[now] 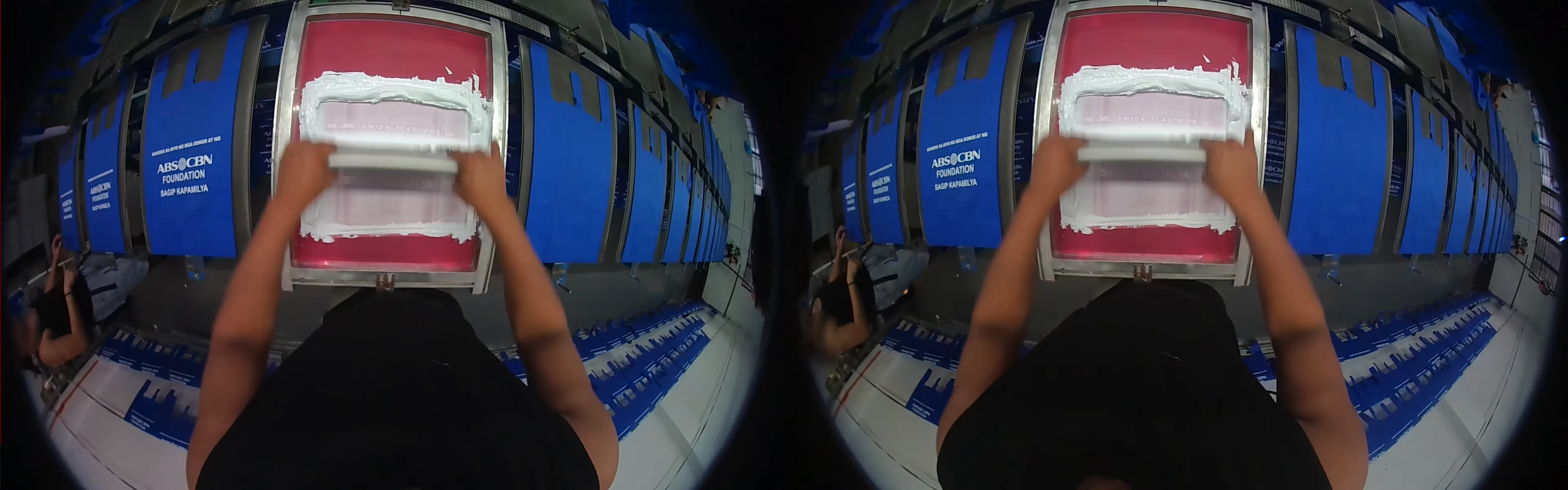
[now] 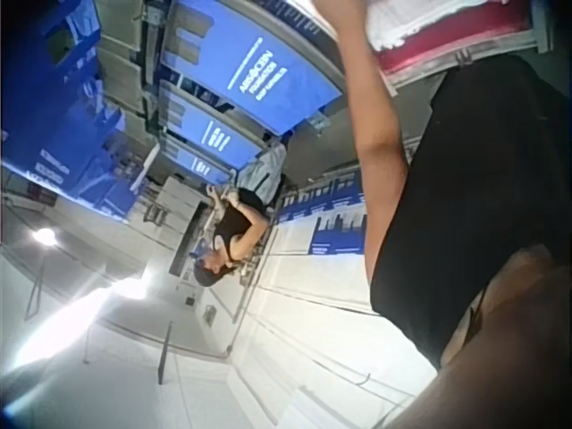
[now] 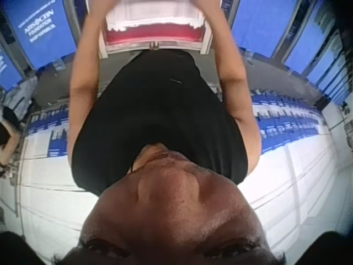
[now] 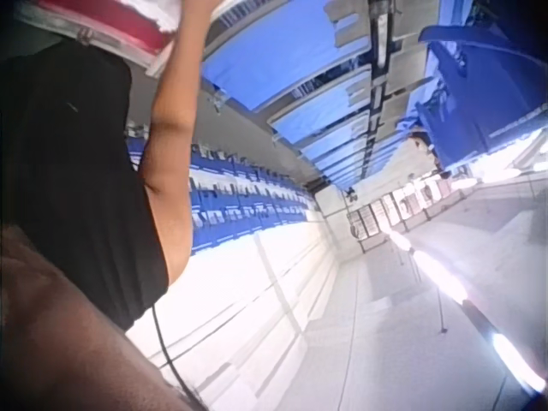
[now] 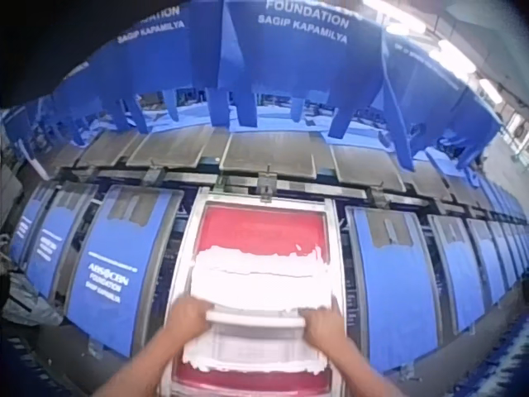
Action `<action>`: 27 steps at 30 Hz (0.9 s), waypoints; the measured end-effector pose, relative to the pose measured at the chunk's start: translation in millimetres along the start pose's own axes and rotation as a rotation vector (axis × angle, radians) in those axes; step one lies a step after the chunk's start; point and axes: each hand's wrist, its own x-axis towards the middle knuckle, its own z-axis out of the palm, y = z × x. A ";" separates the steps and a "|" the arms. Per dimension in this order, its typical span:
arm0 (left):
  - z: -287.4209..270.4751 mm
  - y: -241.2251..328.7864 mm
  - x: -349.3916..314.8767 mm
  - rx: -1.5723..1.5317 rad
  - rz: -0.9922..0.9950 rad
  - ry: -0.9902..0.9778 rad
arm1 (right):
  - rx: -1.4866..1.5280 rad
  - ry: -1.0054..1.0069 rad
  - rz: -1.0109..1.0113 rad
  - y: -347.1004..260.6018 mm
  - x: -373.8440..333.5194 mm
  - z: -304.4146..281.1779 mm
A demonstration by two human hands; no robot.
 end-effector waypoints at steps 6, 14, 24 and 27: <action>-41.1 -17.0 100.0 0.034 -0.159 -0.123 | 0.011 -0.147 0.002 28.2 117.6 -56.1; -15.2 46.4 -91.6 -0.447 -0.450 -0.383 | 0.070 -0.151 -0.110 56.1 171.8 -96.5; 98.0 106.3 -229.6 -1.460 -0.621 -0.702 | 0.098 -0.178 -0.207 19.9 190.3 -69.6; 76.9 103.0 -227.8 -1.381 -0.575 -0.698 | 0.110 -0.118 -0.168 -0.7 185.5 -77.4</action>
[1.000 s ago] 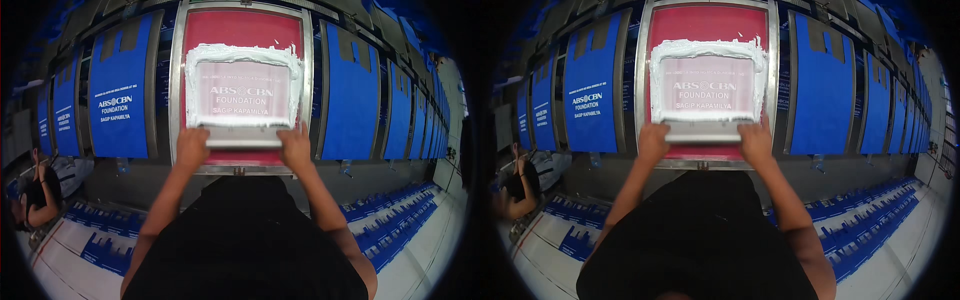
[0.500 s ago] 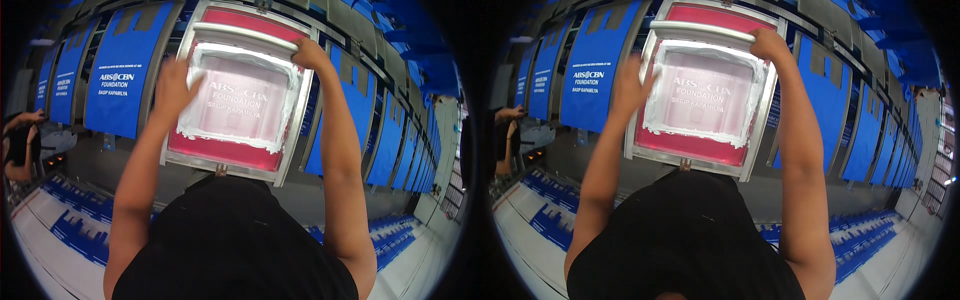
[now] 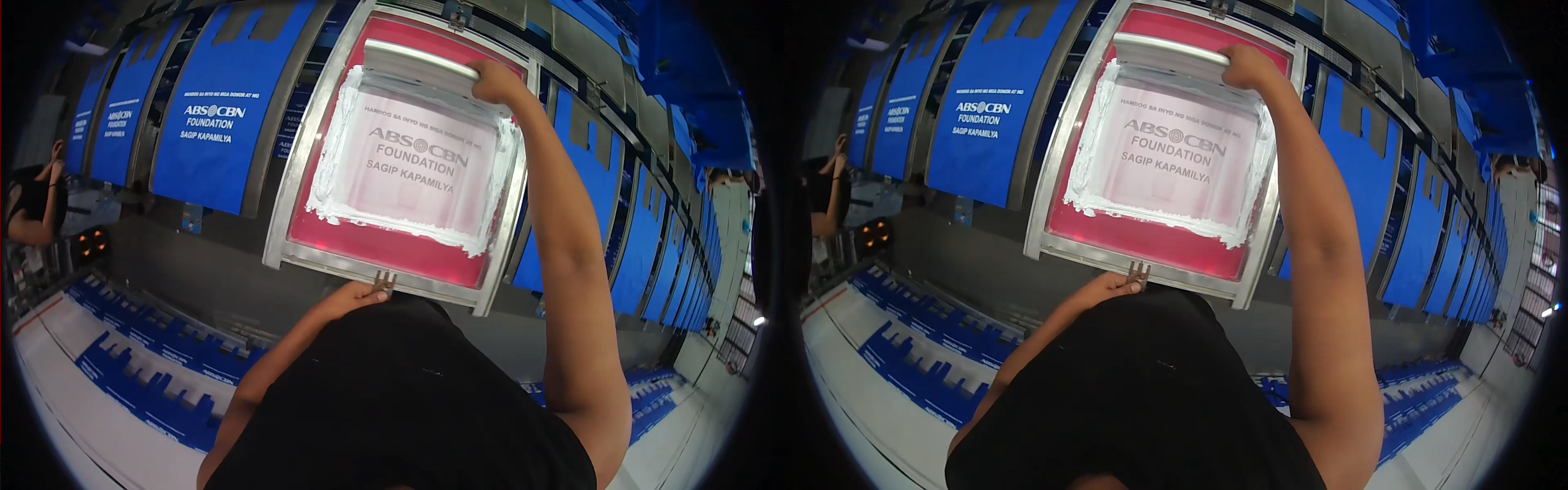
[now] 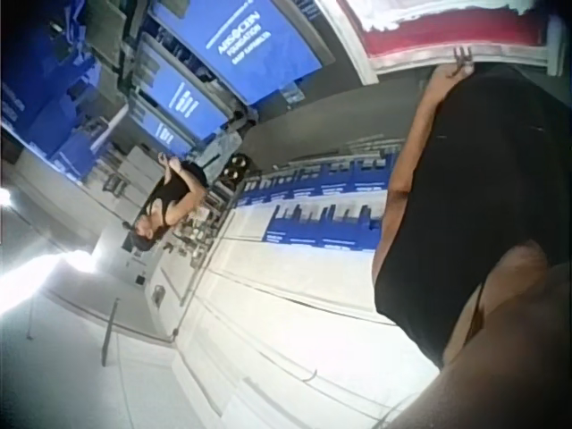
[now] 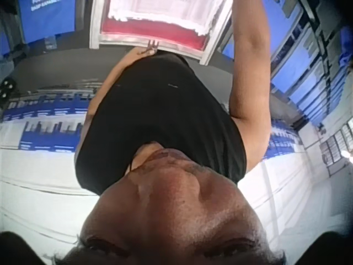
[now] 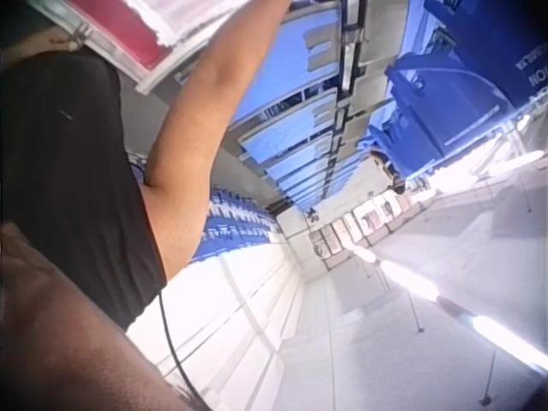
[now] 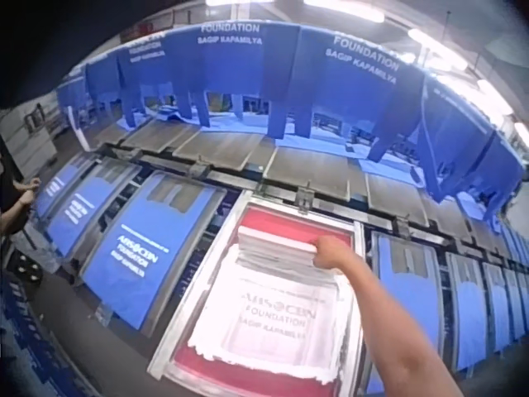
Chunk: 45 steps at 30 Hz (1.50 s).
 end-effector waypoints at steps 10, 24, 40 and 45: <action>16.1 23.3 -7.9 0.058 0.075 0.014 | 0.001 -0.112 0.087 -88.8 -156.1 38.7; 18.7 -2.1 13.8 0.588 -0.176 0.306 | 0.080 0.110 0.065 -67.0 -286.8 68.6; -154.4 69.4 11.7 0.325 0.359 1.021 | 1.297 0.223 0.365 21.4 -242.1 122.6; -55.7 94.7 -1.1 0.292 0.386 1.012 | 1.246 0.220 0.390 63.9 -313.8 86.4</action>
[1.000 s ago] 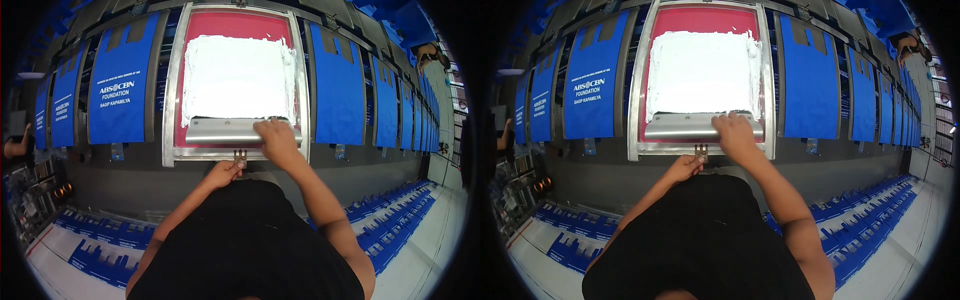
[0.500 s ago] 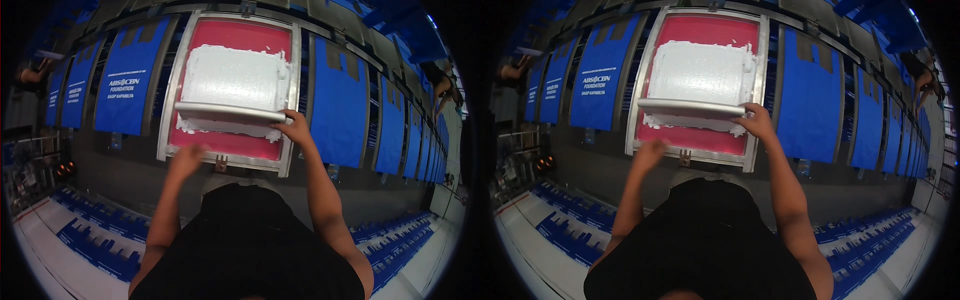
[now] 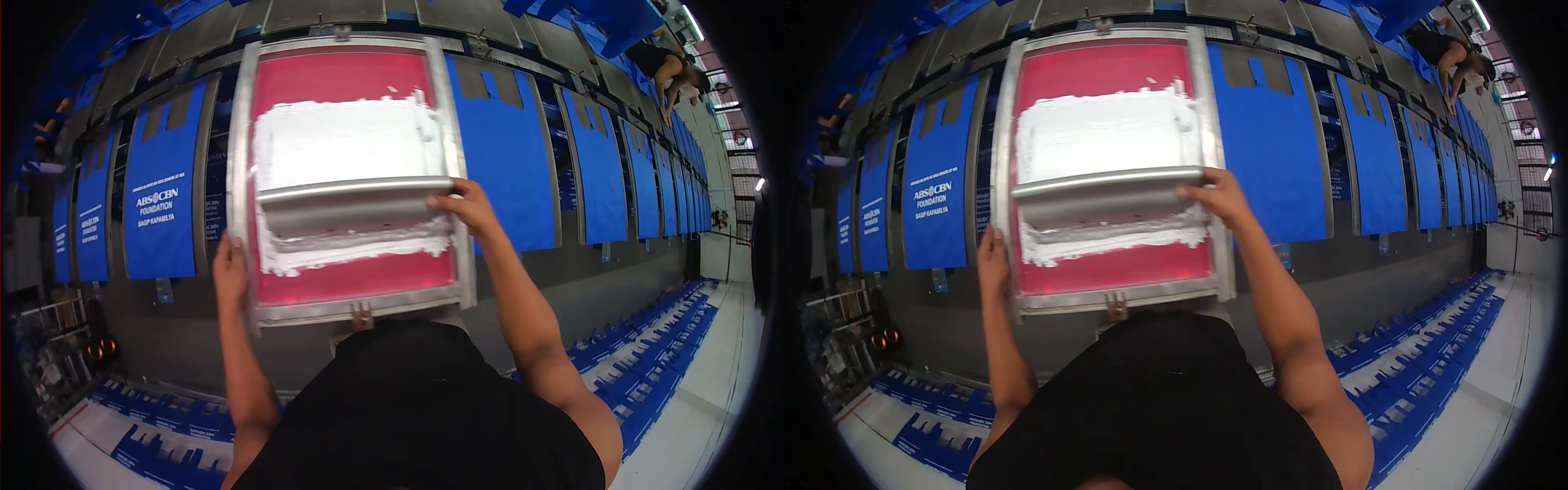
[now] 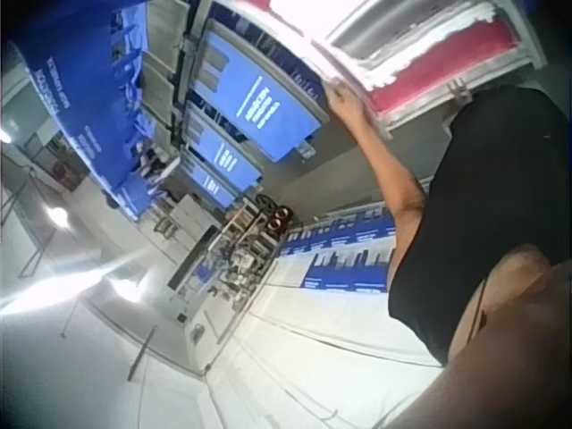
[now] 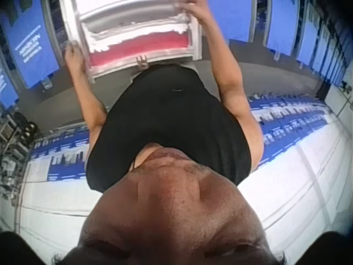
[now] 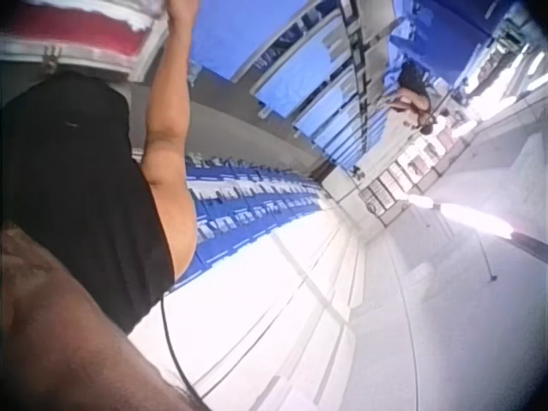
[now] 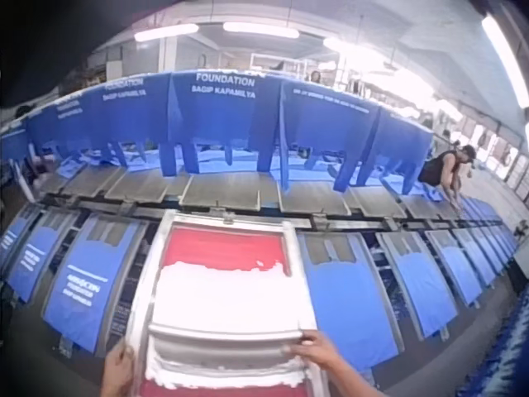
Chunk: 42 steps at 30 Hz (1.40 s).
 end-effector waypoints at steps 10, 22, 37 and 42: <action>289.1 68.0 -88.6 -0.057 0.171 -0.194 | 0.006 0.196 0.000 63.6 -62.3 -289.6; 323.1 92.2 -114.4 -0.028 0.070 -0.101 | 0.074 0.090 -0.064 104.1 -15.4 -346.8; 343.4 81.3 -111.8 0.119 0.014 -0.027 | -0.028 0.080 -0.058 112.7 -20.4 -352.1; 334.7 40.2 -101.6 -0.132 0.045 -0.072 | -0.041 0.031 -0.071 103.0 -4.6 -341.2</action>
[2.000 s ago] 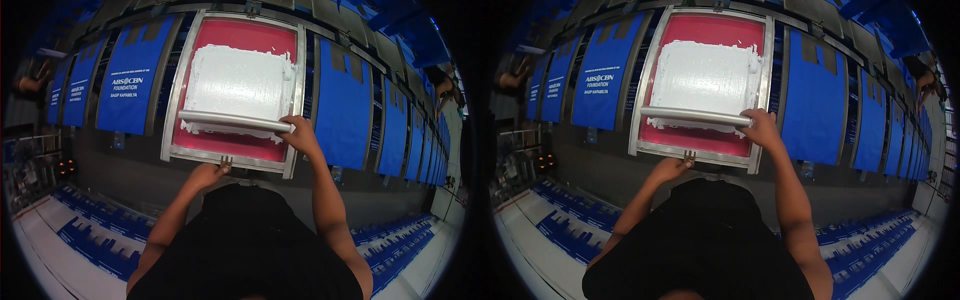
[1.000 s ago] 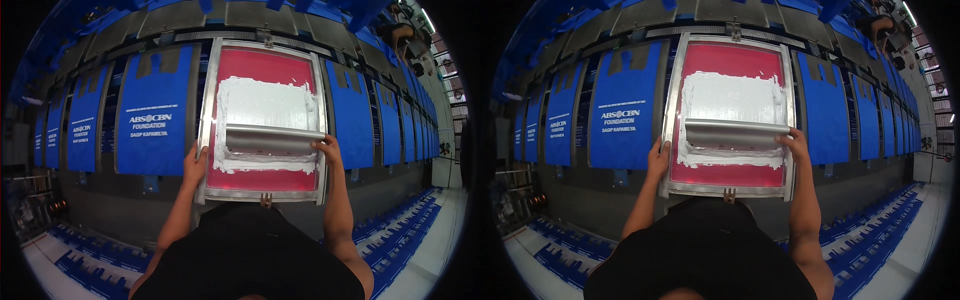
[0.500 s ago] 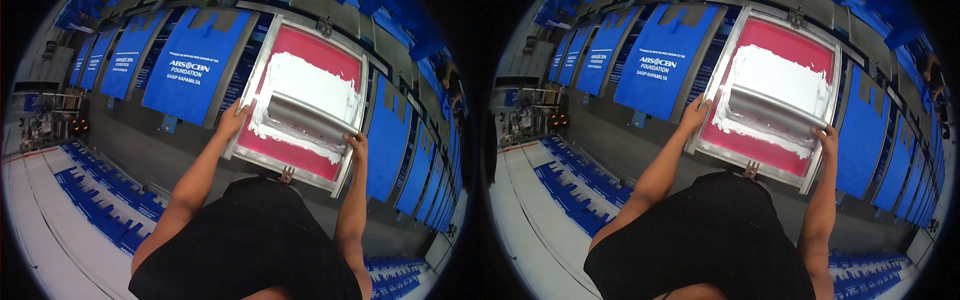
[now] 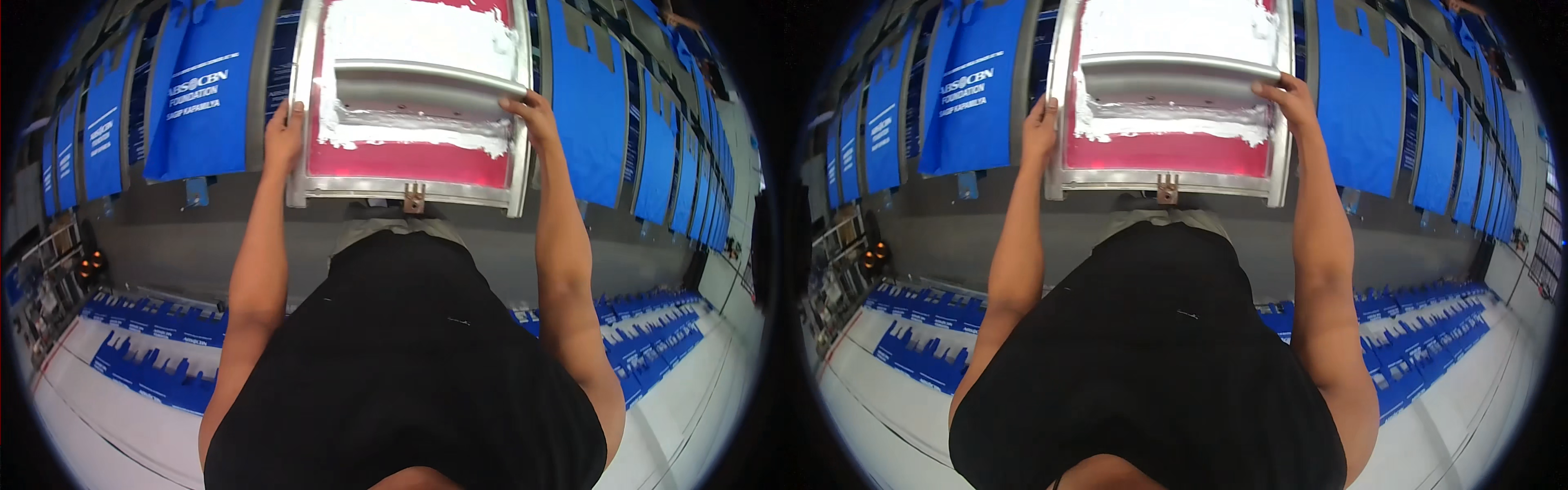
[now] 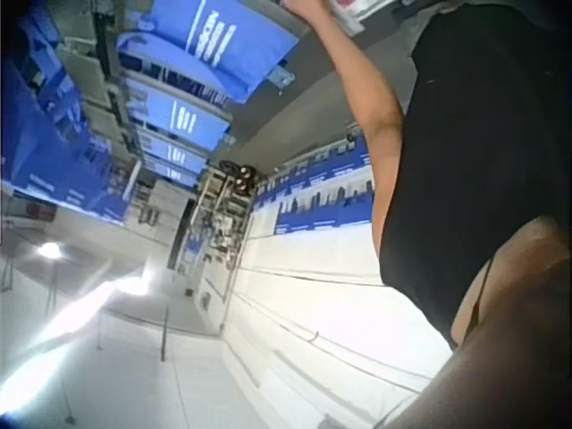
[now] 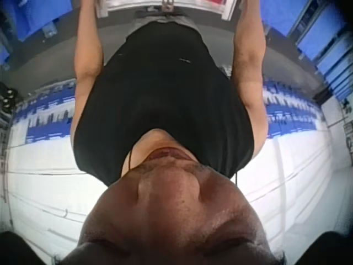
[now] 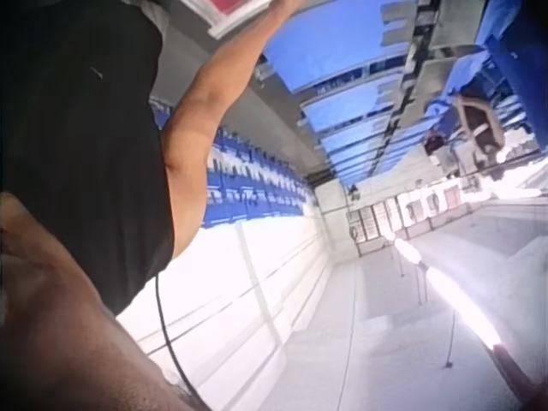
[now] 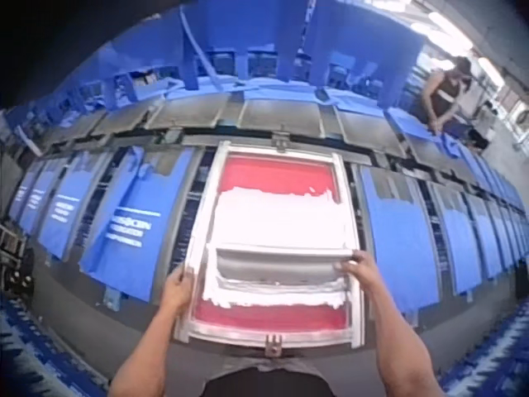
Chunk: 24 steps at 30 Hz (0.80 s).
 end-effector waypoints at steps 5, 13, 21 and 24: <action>9.0 14.0 -1.5 0.041 -0.017 0.021 | 0.048 0.002 0.043 6.3 -8.2 -7.0; 6.4 30.2 -4.7 0.009 -0.118 0.033 | 0.023 0.007 0.009 11.2 -6.1 -6.7; 6.4 25.5 -3.2 0.053 -0.047 0.039 | 0.060 0.013 0.004 8.2 -12.1 -3.3; 8.7 27.9 -4.3 0.040 -0.047 0.016 | 0.073 0.017 -0.004 11.8 -15.6 -6.0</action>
